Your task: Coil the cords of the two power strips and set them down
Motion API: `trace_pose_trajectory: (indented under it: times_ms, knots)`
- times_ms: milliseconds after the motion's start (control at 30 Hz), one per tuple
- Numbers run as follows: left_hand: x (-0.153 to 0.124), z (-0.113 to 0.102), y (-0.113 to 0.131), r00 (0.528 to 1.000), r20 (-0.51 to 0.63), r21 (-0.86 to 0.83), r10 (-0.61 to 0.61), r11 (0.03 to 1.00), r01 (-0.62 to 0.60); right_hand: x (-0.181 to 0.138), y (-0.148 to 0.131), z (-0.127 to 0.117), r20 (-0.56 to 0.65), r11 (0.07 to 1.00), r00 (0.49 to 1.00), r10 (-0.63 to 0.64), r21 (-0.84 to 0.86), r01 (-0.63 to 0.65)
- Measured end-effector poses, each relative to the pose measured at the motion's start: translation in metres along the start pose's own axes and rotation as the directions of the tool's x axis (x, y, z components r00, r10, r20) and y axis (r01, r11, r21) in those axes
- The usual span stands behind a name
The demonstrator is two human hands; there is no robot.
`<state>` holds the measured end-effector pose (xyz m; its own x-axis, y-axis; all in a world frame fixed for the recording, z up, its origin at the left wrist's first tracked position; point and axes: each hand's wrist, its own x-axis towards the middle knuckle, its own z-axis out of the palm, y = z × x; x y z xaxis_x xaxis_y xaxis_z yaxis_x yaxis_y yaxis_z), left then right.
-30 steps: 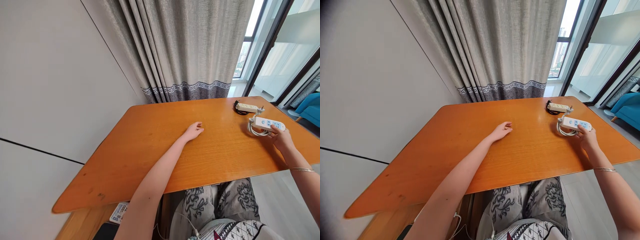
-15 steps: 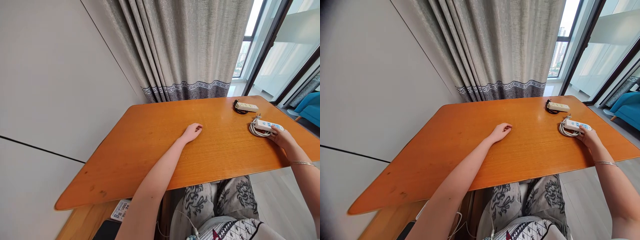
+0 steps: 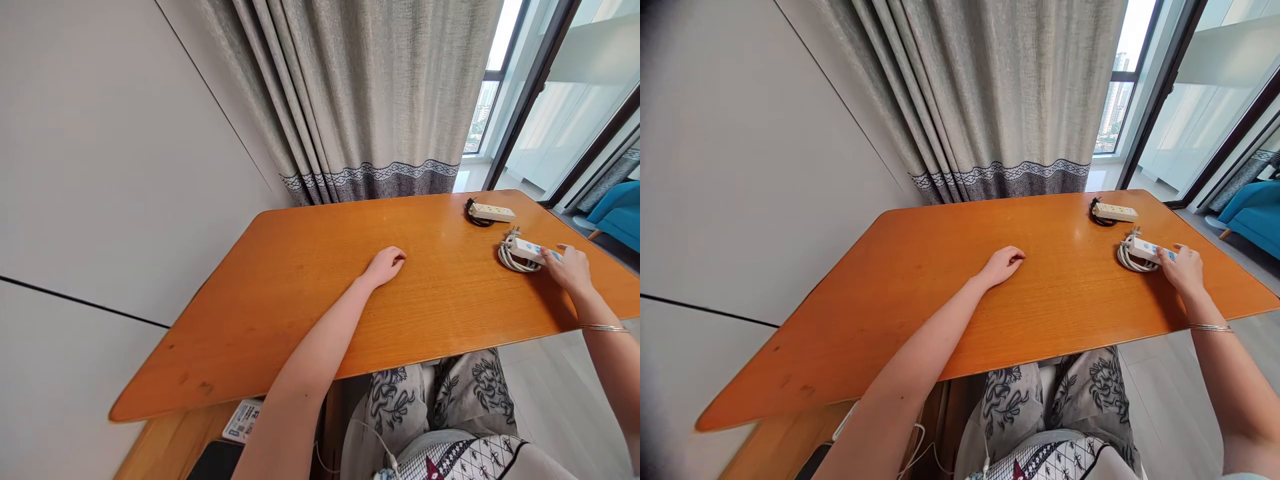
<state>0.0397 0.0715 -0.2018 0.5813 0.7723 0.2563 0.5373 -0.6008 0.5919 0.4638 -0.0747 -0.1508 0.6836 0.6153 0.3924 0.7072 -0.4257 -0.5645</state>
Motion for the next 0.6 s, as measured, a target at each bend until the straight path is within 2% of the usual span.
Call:
trace_pose_trajectory:
  times_ms: [100,167,200,267,333,433,500,533,600]
  knots:
    - [-0.001,0.0,0.0,1.0,0.001,0.029,0.019,0.999,-0.019,0.006,-0.008,0.011,0.042,0.99,0.997,-0.069,-0.118,0.073]
    - [-0.001,0.0,0.0,0.999,0.002,0.052,0.033,0.998,-0.033,0.003,-0.024,0.023,0.034,0.964,0.968,-0.248,-0.093,0.25]
    - [-0.001,0.0,0.001,0.999,0.003,0.064,0.041,0.997,-0.042,-0.002,-0.036,0.029,0.026,0.931,0.932,-0.361,-0.043,0.362]
    - [-0.002,0.0,0.002,0.998,0.007,0.09,0.062,0.994,-0.062,-0.018,-0.066,0.045,0.03,0.826,0.827,-0.561,0.091,0.556]
    - [-0.003,0.0,0.003,0.997,0.013,0.114,0.082,0.99,-0.083,-0.04,-0.102,0.063,0.075,0.706,0.709,-0.701,0.214,0.675]
    - [-0.005,0.0,0.005,0.994,0.02,0.143,0.104,0.984,-0.106,-0.073,-0.155,0.088,0.179,0.582,0.561,-0.808,0.389,0.715]
    - [-0.006,-0.001,0.006,0.994,0.017,0.163,0.105,0.981,-0.106,-0.09,-0.183,0.104,0.242,0.544,0.491,-0.837,0.471,0.695]
    - [-0.006,-0.001,0.006,0.995,0.014,0.173,0.1,0.98,-0.101,-0.097,-0.193,0.111,0.265,0.544,0.478,-0.837,0.495,0.678]
    - [-0.006,-0.002,0.005,0.996,0.001,0.193,0.087,0.978,-0.085,-0.106,-0.203,0.124,0.297,0.572,0.493,-0.818,0.518,0.636]
